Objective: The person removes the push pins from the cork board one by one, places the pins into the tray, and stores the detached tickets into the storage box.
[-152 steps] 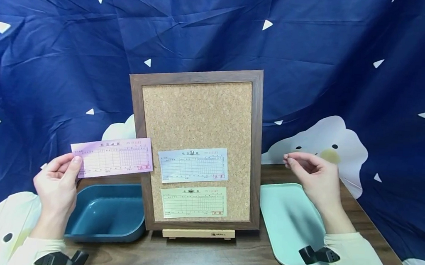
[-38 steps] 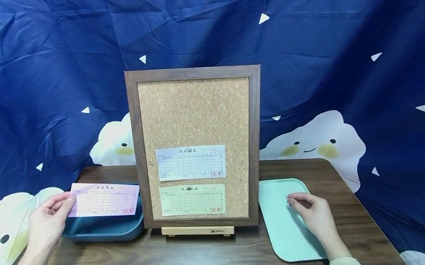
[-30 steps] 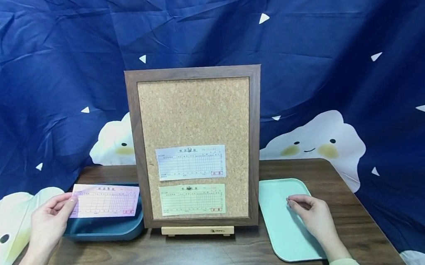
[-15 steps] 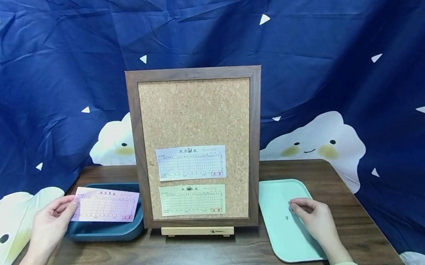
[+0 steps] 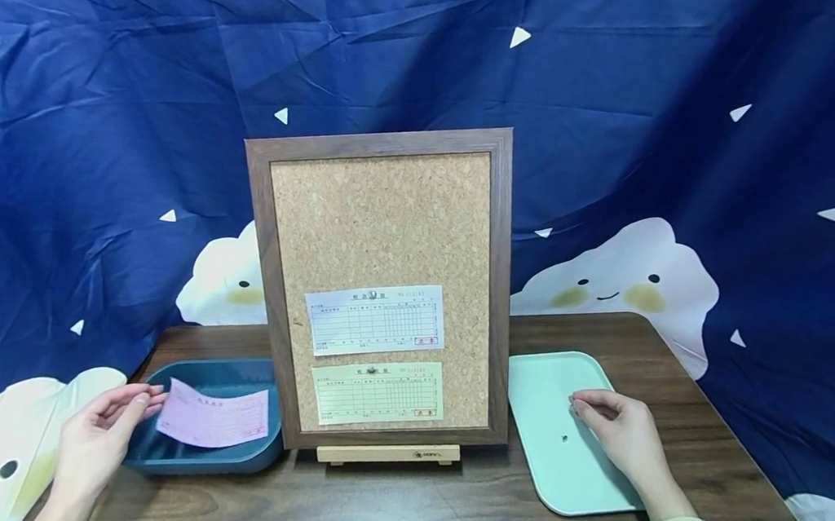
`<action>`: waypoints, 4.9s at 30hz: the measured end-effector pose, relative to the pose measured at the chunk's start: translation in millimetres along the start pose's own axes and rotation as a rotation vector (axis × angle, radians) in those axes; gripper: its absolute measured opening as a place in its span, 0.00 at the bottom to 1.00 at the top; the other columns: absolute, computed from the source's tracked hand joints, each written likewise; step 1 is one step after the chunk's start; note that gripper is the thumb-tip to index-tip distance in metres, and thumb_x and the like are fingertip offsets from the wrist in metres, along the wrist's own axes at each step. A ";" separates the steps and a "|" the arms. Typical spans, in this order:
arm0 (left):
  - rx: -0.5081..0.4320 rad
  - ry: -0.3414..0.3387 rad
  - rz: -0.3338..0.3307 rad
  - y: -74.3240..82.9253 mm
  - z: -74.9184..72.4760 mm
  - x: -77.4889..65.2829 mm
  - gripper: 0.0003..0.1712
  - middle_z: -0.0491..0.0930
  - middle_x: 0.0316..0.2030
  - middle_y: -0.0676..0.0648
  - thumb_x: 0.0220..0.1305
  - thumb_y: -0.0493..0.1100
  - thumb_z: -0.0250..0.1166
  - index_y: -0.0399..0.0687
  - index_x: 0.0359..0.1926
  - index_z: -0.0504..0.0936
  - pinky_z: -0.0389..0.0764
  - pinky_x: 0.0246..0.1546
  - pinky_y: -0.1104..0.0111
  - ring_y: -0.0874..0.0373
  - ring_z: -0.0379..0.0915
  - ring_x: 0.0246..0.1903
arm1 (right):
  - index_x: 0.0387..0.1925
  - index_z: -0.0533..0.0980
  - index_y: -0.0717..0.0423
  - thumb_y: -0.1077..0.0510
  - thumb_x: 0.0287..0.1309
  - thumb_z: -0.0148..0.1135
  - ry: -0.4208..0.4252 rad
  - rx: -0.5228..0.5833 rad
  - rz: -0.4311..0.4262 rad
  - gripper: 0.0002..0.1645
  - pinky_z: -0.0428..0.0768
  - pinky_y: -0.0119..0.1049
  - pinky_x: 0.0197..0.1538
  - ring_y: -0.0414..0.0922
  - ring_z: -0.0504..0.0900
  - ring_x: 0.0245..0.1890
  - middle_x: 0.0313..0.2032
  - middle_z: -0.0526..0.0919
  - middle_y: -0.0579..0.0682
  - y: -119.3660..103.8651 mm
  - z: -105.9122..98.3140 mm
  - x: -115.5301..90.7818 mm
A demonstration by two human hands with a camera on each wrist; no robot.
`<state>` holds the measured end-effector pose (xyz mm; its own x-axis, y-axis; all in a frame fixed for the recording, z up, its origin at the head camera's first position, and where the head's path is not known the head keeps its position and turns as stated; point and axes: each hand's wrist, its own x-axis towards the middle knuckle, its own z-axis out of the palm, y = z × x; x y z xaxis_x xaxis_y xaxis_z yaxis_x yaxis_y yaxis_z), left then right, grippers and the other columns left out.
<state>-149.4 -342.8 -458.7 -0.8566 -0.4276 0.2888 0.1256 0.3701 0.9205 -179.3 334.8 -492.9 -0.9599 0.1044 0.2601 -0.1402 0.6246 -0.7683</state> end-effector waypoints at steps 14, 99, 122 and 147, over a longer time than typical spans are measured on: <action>-0.062 0.016 -0.023 6.1 3.6 1.0 0.14 0.91 0.39 0.63 0.76 0.32 0.65 0.27 0.56 0.83 0.86 0.42 0.78 0.69 0.91 0.36 | 0.51 0.86 0.72 0.64 0.72 0.69 0.036 0.086 -0.020 0.13 0.82 0.17 0.39 0.18 0.84 0.37 0.37 0.90 0.27 -2.7 -4.0 -0.7; -0.138 -0.198 0.264 77.5 69.8 -8.7 0.18 0.88 0.60 0.51 0.76 0.31 0.64 0.36 0.64 0.83 0.81 0.59 0.80 0.69 0.85 0.58 | 0.51 0.84 0.73 0.72 0.70 0.66 0.289 0.299 -0.264 0.11 0.81 0.16 0.50 0.25 0.89 0.46 0.43 0.91 0.26 -111.7 -2.0 10.0; -0.285 -0.251 0.315 85.0 87.1 -9.6 0.19 0.87 0.61 0.45 0.74 0.26 0.63 0.32 0.63 0.83 0.81 0.61 0.76 0.63 0.85 0.61 | 0.49 0.85 0.72 0.76 0.68 0.64 0.279 0.331 -0.407 0.11 0.81 0.18 0.51 0.28 0.89 0.46 0.44 0.90 0.28 -127.4 7.5 15.1; -0.301 -0.309 0.365 98.2 105.3 -9.7 0.20 0.84 0.65 0.48 0.72 0.25 0.65 0.32 0.63 0.82 0.80 0.64 0.74 0.64 0.83 0.62 | 0.47 0.84 0.73 0.78 0.67 0.64 0.220 0.405 -0.452 0.10 0.85 0.21 0.48 0.33 0.91 0.41 0.43 0.92 0.34 -149.5 15.3 19.7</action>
<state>-181.5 -215.5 -398.8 -0.8317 -0.0379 0.5539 0.5398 0.1777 0.8228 -181.0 231.6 -381.9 -0.7190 0.0823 0.6902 -0.6405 0.3073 -0.7038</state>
